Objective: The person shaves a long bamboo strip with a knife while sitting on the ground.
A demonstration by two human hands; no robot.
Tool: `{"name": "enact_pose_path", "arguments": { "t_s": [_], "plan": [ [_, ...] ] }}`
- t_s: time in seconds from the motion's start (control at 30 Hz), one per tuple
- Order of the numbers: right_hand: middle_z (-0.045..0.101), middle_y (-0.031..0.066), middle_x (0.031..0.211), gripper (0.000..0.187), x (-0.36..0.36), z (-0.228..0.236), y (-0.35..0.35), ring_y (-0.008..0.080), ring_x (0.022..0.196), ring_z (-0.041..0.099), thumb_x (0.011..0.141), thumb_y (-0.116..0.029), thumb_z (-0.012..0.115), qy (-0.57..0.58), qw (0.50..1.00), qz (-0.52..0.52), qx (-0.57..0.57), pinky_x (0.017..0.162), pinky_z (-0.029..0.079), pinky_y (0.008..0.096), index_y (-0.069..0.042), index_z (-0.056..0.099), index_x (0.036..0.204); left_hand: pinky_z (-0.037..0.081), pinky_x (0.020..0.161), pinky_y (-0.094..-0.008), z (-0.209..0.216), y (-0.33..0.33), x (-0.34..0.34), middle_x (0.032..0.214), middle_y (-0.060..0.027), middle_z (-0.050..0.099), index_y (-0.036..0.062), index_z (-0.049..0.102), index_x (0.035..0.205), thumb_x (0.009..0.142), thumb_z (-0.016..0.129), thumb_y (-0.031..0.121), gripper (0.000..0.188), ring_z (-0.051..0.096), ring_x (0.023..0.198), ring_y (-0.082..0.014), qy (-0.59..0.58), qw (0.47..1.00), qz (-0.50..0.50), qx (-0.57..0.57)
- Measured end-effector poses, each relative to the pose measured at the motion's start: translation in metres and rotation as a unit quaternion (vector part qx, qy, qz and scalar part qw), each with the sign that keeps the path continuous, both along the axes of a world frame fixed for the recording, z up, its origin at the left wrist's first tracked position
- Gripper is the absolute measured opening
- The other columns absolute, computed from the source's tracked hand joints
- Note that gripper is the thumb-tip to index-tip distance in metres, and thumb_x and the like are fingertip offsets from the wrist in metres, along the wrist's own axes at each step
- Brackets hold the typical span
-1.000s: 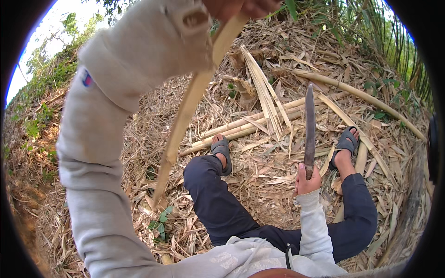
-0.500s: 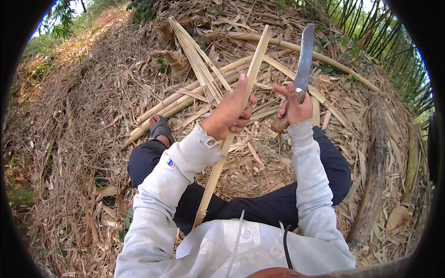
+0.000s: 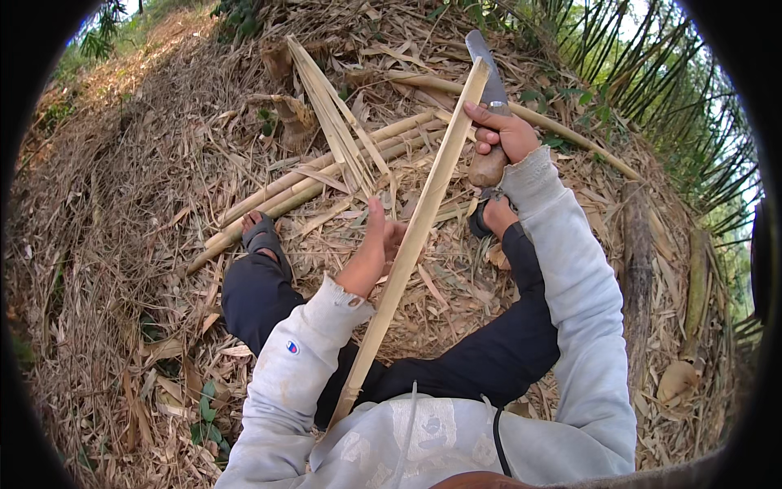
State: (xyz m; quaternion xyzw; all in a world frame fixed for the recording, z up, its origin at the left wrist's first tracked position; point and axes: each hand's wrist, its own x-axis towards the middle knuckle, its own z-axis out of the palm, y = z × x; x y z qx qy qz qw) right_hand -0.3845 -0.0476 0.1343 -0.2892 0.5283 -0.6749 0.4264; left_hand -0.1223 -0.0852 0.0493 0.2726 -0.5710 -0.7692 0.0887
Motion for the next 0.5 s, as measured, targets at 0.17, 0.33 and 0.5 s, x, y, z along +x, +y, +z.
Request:
{"name": "enact_pose_path", "arguments": {
  "t_s": [0.17,0.33,0.5],
  "plan": [
    [0.046,-0.0048,0.057,0.025,-0.001,0.032,-0.041,0.0053,0.047,0.044,0.088,-0.021,0.073,0.054,0.998,-0.039,-0.023,0.045,0.041,0.0211,-0.003,0.056,0.088,0.055,0.057,-0.0351,-0.006,0.034,0.077,0.071,-0.0113,0.059,0.0036,0.055,0.102,0.085,0.008,0.081,0.092,0.065,0.065,-0.0247,0.023,0.982,-0.115,0.149],
    [0.066,0.0065,0.071,0.039,0.021,0.031,-0.062,0.0087,0.046,0.052,0.091,-0.038,0.066,0.098,0.986,-0.11,-0.082,0.042,0.046,0.025,0.0,0.055,0.087,0.035,0.034,-0.0244,0.021,0.012,0.09,0.053,-0.0032,0.044,0.0062,0.047,0.101,0.1,0.018,0.06,0.061,0.04,0.036,-0.0117,0.008,0.995,-0.042,0.085],
    [0.068,0.009,0.073,0.033,0.047,-0.001,-0.05,0.0088,0.047,0.055,0.095,-0.035,0.061,0.334,0.921,-0.147,-0.137,0.042,0.044,0.0254,-0.003,0.056,0.097,0.029,0.029,-0.0231,0.078,-0.028,0.074,0.054,-0.0031,0.043,0.0066,0.045,0.102,0.102,0.024,0.053,0.051,0.033,0.031,-0.0094,0.011,0.997,0.072,0.04]
  ]
}}
